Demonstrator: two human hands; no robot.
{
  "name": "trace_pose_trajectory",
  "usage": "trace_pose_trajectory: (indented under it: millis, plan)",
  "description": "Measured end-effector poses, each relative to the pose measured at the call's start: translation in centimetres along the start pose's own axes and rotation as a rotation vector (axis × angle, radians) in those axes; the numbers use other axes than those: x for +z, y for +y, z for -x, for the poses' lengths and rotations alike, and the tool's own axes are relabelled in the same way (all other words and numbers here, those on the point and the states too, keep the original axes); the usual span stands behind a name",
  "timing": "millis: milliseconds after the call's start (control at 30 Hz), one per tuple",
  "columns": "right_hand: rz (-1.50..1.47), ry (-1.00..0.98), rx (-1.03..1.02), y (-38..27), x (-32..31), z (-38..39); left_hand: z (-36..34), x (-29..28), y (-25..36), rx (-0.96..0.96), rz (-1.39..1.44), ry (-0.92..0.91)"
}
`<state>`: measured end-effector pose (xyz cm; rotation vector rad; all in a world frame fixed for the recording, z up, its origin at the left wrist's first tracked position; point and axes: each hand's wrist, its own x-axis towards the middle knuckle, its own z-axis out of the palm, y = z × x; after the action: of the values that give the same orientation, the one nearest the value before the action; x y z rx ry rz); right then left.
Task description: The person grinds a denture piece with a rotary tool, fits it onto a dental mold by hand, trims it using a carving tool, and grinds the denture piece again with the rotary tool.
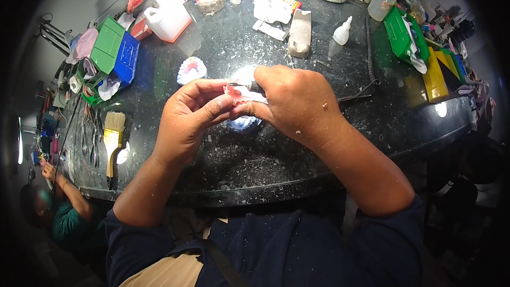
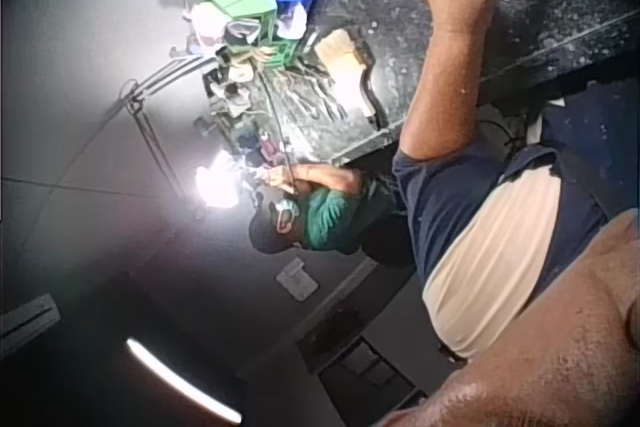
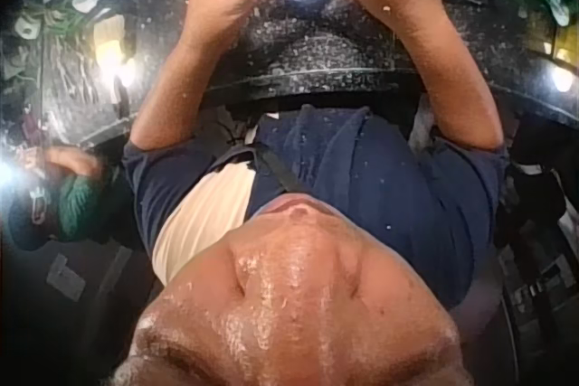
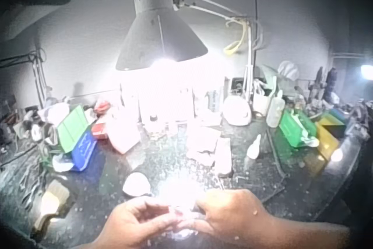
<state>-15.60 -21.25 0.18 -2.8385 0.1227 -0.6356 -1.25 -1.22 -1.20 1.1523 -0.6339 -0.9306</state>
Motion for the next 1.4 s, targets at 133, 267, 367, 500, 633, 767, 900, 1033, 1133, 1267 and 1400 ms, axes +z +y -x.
trace_pose_trajectory:
  millis: [133, 267, 367, 500, 633, 767, 900, 1033, 1133, 1267, 1400]
  plan:
    - [0.003, -0.011, -0.002, -0.06, 0.26, 0.05, 0.02, -0.03, -0.04, 0.002, -0.003, 0.011]
    - [0.004, -0.009, -0.007, -0.03, 0.12, 0.02, 0.03, 0.01, -0.09, 0.008, 0.001, 0.009]
    - [-0.002, -0.020, 0.002, -0.06, 0.14, 0.00, 0.05, -0.11, -0.09, 0.016, -0.011, 0.005]
    - [0.003, -0.029, -0.018, -0.01, 0.40, 0.05, 0.03, -0.02, 0.05, -0.006, -0.023, 0.016]
    - [0.001, -0.020, -0.002, -0.05, 0.38, 0.06, 0.03, 0.05, 0.06, 0.001, -0.024, 0.014]
    - [-0.006, -0.018, -0.014, -0.01, 0.37, 0.00, -0.07, -0.01, -0.02, 0.010, -0.028, 0.016]
    - [-0.002, -0.039, 0.002, -0.14, 0.18, -0.05, -0.08, -0.15, -0.22, 0.013, -0.021, 0.013]
    - [0.005, -0.025, -0.008, -0.10, 0.22, 0.05, -0.11, -0.08, -0.25, 0.021, -0.026, 0.022]
    - [-0.001, -0.031, -0.009, -0.11, 0.25, 0.05, -0.03, -0.02, -0.10, 0.013, -0.042, 0.016]
    - [0.002, -0.036, -0.007, -0.16, 0.12, 0.09, 0.09, 0.01, -0.09, 0.011, -0.032, 0.017]
    - [0.007, -0.015, -0.006, 0.17, 0.46, 0.17, -0.19, -0.02, -0.35, 0.007, -0.027, 0.014]
